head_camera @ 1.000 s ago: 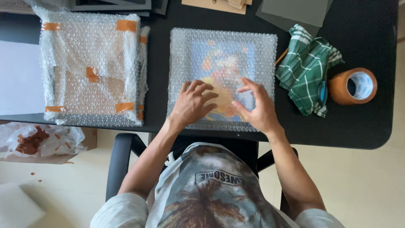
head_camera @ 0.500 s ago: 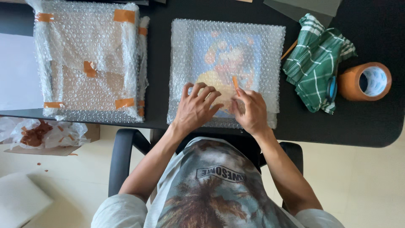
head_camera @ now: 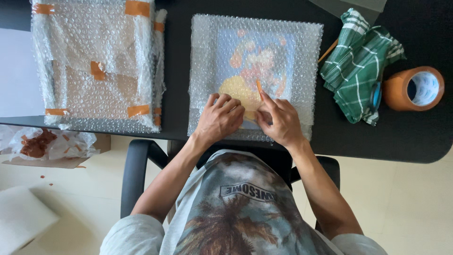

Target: The person wraps a picture frame in bubble wrap and secures it with tape using scissors to cut the tape.

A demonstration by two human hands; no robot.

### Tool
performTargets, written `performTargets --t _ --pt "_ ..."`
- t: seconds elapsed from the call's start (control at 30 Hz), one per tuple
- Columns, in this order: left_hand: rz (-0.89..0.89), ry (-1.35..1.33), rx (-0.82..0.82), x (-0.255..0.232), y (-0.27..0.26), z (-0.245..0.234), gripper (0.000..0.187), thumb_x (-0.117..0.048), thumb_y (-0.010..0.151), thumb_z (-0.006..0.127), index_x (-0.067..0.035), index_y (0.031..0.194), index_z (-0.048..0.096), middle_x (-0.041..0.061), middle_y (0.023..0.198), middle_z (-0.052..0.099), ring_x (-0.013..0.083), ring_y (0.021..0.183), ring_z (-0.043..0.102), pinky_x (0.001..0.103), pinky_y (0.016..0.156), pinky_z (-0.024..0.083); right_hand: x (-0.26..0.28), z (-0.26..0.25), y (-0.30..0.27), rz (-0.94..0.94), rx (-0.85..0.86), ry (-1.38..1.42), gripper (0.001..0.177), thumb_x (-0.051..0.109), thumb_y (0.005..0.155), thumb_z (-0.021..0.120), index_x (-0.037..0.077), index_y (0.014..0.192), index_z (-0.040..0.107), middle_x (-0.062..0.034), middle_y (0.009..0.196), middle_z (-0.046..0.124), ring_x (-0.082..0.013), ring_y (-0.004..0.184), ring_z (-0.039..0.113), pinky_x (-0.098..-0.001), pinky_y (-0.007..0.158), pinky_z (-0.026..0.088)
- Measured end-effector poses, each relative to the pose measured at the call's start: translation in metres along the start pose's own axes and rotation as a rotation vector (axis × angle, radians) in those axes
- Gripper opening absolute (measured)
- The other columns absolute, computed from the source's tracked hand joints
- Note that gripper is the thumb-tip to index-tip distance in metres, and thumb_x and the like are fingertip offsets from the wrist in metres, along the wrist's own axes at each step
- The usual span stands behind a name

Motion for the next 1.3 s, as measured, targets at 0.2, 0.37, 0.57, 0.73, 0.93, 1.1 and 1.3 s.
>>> performTargets --t 0.2,0.37,0.57,0.73,0.93,1.1,1.3 --pt "0.034 -0.016 -0.003 -0.001 0.0 0.0 0.013 -0.022 0.079 0.064 -0.015 0.069 0.059 0.0 0.077 0.056 0.021 0.077 0.053 0.034 0.071 0.042 -0.004 0.001 -0.008 0.054 0.087 0.013 0.064 0.009 0.078 0.072 0.003 0.137 0.047 -0.0029 0.082 0.07 -0.0186 0.08 0.064 -0.0333 0.076 0.052" --pt "0.037 0.01 0.07 -0.008 -0.008 -0.002 0.012 -0.025 0.078 0.065 -0.014 0.074 0.062 0.001 0.083 0.057 0.0211 0.081 0.052 0.034 0.072 0.042 0.005 -0.02 0.007 0.19 0.172 0.172 0.049 0.015 0.081 0.07 0.008 0.128 0.056 -0.0017 0.086 0.07 -0.021 0.089 0.065 -0.0362 0.077 0.052" --pt "-0.046 -0.034 0.176 -0.016 -0.014 -0.018 0.041 -0.037 0.078 0.068 -0.006 0.105 0.063 0.01 0.106 0.057 0.0282 0.093 0.052 0.039 0.08 0.04 -0.006 -0.028 0.038 0.348 0.388 0.403 0.012 0.017 0.076 0.071 0.009 0.084 0.067 -0.0049 0.086 0.05 -0.0217 0.081 0.052 -0.0362 0.068 0.044" --pt "-0.072 -0.044 0.179 -0.015 -0.019 -0.018 0.046 -0.045 0.084 0.062 -0.007 0.111 0.062 0.01 0.109 0.057 0.0283 0.094 0.052 0.04 0.082 0.039 0.002 -0.012 0.059 0.442 0.735 0.347 0.01 0.018 0.078 0.07 0.008 0.08 0.068 -0.0089 0.09 0.054 -0.025 0.088 0.055 -0.0409 0.079 0.048" --pt "-0.088 -0.045 0.138 -0.015 -0.018 -0.019 0.045 -0.045 0.084 0.062 -0.008 0.109 0.063 0.01 0.107 0.057 0.0287 0.093 0.052 0.04 0.079 0.039 0.0 -0.002 0.043 0.482 0.755 0.294 0.014 0.019 0.075 0.072 0.009 0.085 0.067 -0.0059 0.09 0.053 -0.0231 0.089 0.055 -0.042 0.08 0.048" --pt "-0.086 -0.058 0.142 -0.014 -0.019 -0.016 0.043 -0.044 0.084 0.063 -0.008 0.108 0.064 0.01 0.107 0.058 0.0287 0.093 0.052 0.04 0.079 0.039 -0.007 0.01 0.027 0.415 0.708 0.15 0.02 0.024 0.081 0.071 0.009 0.091 0.063 -0.0075 0.093 0.051 -0.0281 0.095 0.055 -0.0455 0.083 0.049" --pt "-0.086 -0.055 0.123 -0.013 -0.02 -0.014 0.042 -0.043 0.085 0.062 -0.008 0.107 0.063 0.01 0.107 0.058 0.029 0.093 0.053 0.04 0.078 0.04 0.002 -0.002 0.032 0.397 0.614 0.17 0.043 0.02 0.078 0.075 0.009 0.114 0.054 -0.0089 0.092 0.05 -0.0316 0.093 0.057 -0.0486 0.079 0.05"
Point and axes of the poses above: each hand's wrist, its own y-axis towards the middle knuckle, its own z-axis out of the palm, x = y × z, the point moved 4 cm from there along y, towards the middle knuckle
